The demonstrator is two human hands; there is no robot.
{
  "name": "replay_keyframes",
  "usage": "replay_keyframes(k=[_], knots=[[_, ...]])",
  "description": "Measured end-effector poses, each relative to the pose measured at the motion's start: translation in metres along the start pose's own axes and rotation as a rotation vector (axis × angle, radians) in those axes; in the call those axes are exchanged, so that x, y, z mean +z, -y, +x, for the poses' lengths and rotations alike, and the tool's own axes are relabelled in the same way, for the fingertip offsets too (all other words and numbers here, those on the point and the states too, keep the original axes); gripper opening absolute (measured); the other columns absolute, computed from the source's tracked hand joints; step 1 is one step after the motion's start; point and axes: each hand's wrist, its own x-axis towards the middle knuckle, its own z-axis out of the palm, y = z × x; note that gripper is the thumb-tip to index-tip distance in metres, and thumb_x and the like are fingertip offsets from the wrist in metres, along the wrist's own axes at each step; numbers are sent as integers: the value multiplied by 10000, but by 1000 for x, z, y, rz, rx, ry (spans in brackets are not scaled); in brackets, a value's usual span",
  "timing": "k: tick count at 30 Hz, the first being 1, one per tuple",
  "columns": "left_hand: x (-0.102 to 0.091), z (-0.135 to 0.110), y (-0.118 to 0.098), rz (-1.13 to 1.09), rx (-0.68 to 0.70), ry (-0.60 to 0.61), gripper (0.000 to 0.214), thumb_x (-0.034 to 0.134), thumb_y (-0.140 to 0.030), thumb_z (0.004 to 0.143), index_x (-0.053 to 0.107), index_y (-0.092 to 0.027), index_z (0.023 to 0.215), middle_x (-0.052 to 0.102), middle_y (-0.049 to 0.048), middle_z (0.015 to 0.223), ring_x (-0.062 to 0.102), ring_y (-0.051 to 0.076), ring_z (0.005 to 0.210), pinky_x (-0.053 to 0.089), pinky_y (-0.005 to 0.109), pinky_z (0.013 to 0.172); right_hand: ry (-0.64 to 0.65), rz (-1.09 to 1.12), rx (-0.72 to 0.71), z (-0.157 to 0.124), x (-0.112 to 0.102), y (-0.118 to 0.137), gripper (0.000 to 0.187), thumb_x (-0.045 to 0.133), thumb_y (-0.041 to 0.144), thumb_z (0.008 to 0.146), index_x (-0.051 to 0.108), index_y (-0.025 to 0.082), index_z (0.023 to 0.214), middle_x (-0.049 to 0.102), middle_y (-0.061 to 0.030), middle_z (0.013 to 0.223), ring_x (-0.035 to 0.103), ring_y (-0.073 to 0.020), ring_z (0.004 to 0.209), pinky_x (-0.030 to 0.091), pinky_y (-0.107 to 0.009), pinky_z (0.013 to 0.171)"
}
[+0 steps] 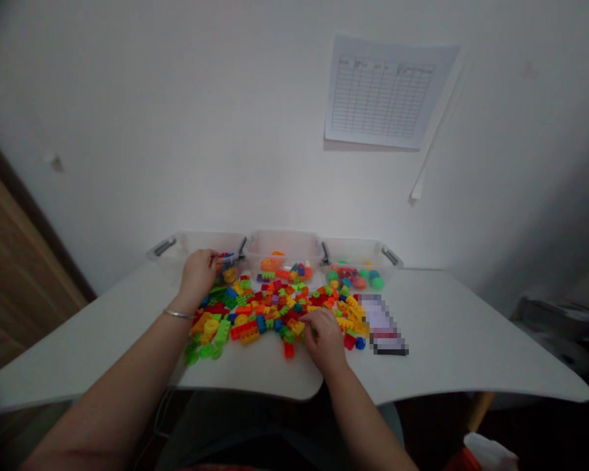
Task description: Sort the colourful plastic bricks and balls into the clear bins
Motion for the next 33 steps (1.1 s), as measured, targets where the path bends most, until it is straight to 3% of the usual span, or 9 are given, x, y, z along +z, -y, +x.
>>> replay_keyframes(k=[6, 12, 14, 16, 20, 26, 33], knots=[[-8, 0, 3, -58, 68, 40, 270, 437, -184, 805, 690, -166, 898, 705, 92, 951, 607, 228, 968, 459, 379, 947, -3, 4, -3, 0, 0, -1, 207, 473, 131, 844, 657, 225, 845, 682, -44, 809, 603, -214, 827, 484, -384, 786], [-21, -16, -8, -88, 103, -55, 216, 517, -234, 808, 707, -187, 900, 668, 82, 1104, 500, 270, 1189, 360, 452, 1069, 5, -7, -19, 0, 3, -3, 189, 476, 129, 855, 643, 218, 851, 683, -44, 819, 600, -214, 835, 482, -385, 790], [-27, -26, -17, -118, 171, 15, 209, 534, -240, 820, 710, -192, 922, 667, 81, 1078, 529, 254, 1135, 391, 432, 1037, 12, -10, -18, 0, 3, -2, 186, 476, 129, 858, 640, 217, 849, 682, -42, 814, 597, -212, 830, 481, -386, 788], [-34, -38, -27, -130, 280, 180, 182, 561, -238, 826, 714, -204, 919, 675, 69, 1017, 566, 225, 1032, 427, 402, 982, 20, -14, -12, 0, 3, -1, 190, 472, 128, 860, 639, 218, 847, 681, -42, 814, 596, -213, 832, 481, -385, 787], [-44, -62, -45, 54, 447, 463, 151, 620, -204, 805, 730, -252, 898, 669, 57, 933, 555, 236, 985, 454, 377, 878, 31, -15, -4, 0, 3, 0, 198, 472, 119, 853, 643, 217, 854, 682, -44, 822, 600, -214, 843, 481, -381, 787], [-39, -78, -62, 290, 465, 525, 197, 544, -125, 830, 730, -190, 827, 655, 98, 820, 562, 268, 909, 470, 370, 761, 15, -14, -21, 0, 4, -1, 191, 478, 111, 851, 641, 210, 847, 679, -40, 805, 598, -208, 824, 475, -370, 782], [-21, -80, -57, 252, 467, 604, 211, 514, -150, 851, 720, -193, 867, 662, 95, 890, 578, 248, 919, 482, 344, 759, 6, -18, -39, 0, 5, -4, 182, 486, 107, 853, 640, 205, 848, 680, -40, 808, 593, -207, 827, 471, -360, 780]])
